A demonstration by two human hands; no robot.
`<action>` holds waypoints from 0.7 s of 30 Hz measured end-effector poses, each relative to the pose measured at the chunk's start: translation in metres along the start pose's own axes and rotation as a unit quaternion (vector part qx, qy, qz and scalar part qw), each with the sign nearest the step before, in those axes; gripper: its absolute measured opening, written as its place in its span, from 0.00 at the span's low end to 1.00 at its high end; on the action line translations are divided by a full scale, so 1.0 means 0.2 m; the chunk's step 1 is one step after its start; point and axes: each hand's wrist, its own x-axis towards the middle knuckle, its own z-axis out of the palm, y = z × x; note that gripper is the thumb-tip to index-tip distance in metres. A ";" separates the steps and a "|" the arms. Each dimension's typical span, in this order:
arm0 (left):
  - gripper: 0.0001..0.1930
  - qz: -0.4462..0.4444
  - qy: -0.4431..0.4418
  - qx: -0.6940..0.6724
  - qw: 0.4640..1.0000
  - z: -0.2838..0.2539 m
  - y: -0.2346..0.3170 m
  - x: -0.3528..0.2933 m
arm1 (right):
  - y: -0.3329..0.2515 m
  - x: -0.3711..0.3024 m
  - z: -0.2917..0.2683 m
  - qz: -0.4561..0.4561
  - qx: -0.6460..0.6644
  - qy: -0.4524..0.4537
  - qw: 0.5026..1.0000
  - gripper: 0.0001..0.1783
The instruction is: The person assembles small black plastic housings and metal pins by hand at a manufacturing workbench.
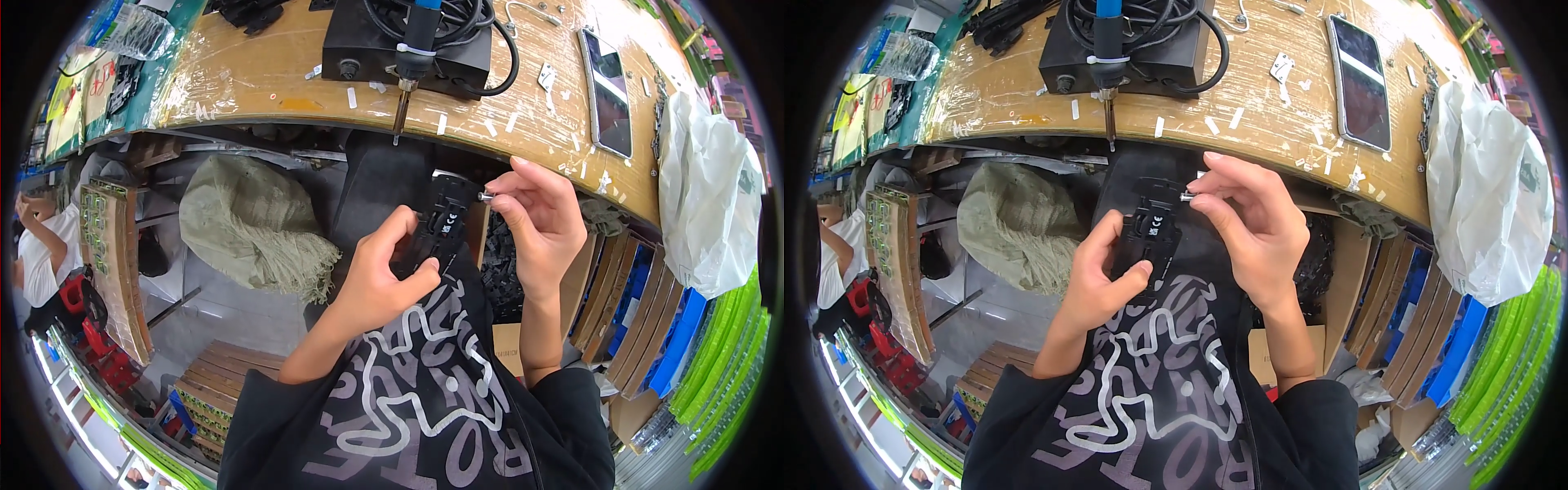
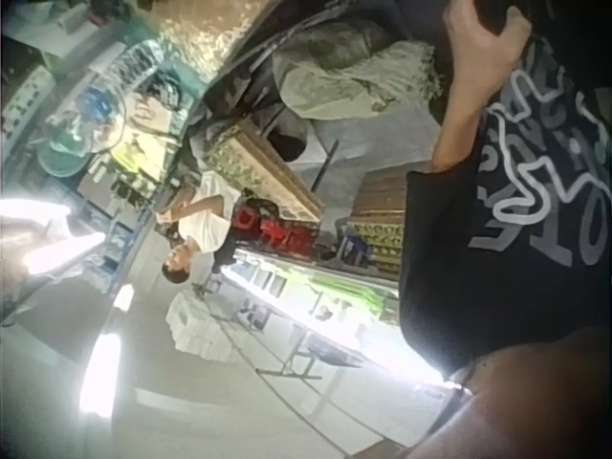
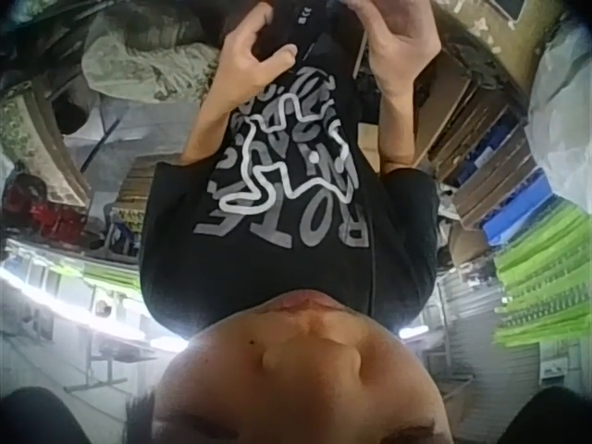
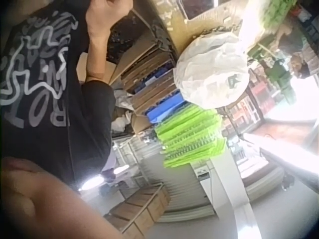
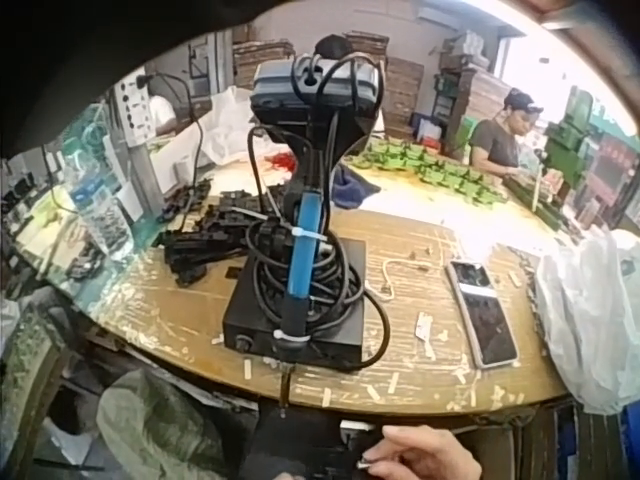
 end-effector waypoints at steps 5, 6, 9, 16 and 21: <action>0.11 0.022 -0.024 0.108 0.994 0.00 0.02 0.00 | 0.02 0.01 0.00 -0.059 -0.096 -0.017 0.993 0.16; 0.11 0.022 -0.024 0.107 0.994 0.00 0.02 0.00 | 0.02 0.01 0.00 -0.073 -0.126 -0.019 0.989 0.15; 0.11 0.018 -0.020 0.124 0.992 0.01 0.03 0.00 | 0.03 0.03 -0.03 -0.143 -0.203 -0.082 0.965 0.12; 0.11 0.006 -0.026 0.132 0.991 0.00 0.00 0.00 | 0.03 0.02 -0.02 -0.153 -0.216 -0.080 0.961 0.11; 0.12 0.010 -0.035 0.158 0.987 0.00 0.00 0.00 | 0.02 0.03 -0.03 -0.148 -0.224 -0.077 0.960 0.13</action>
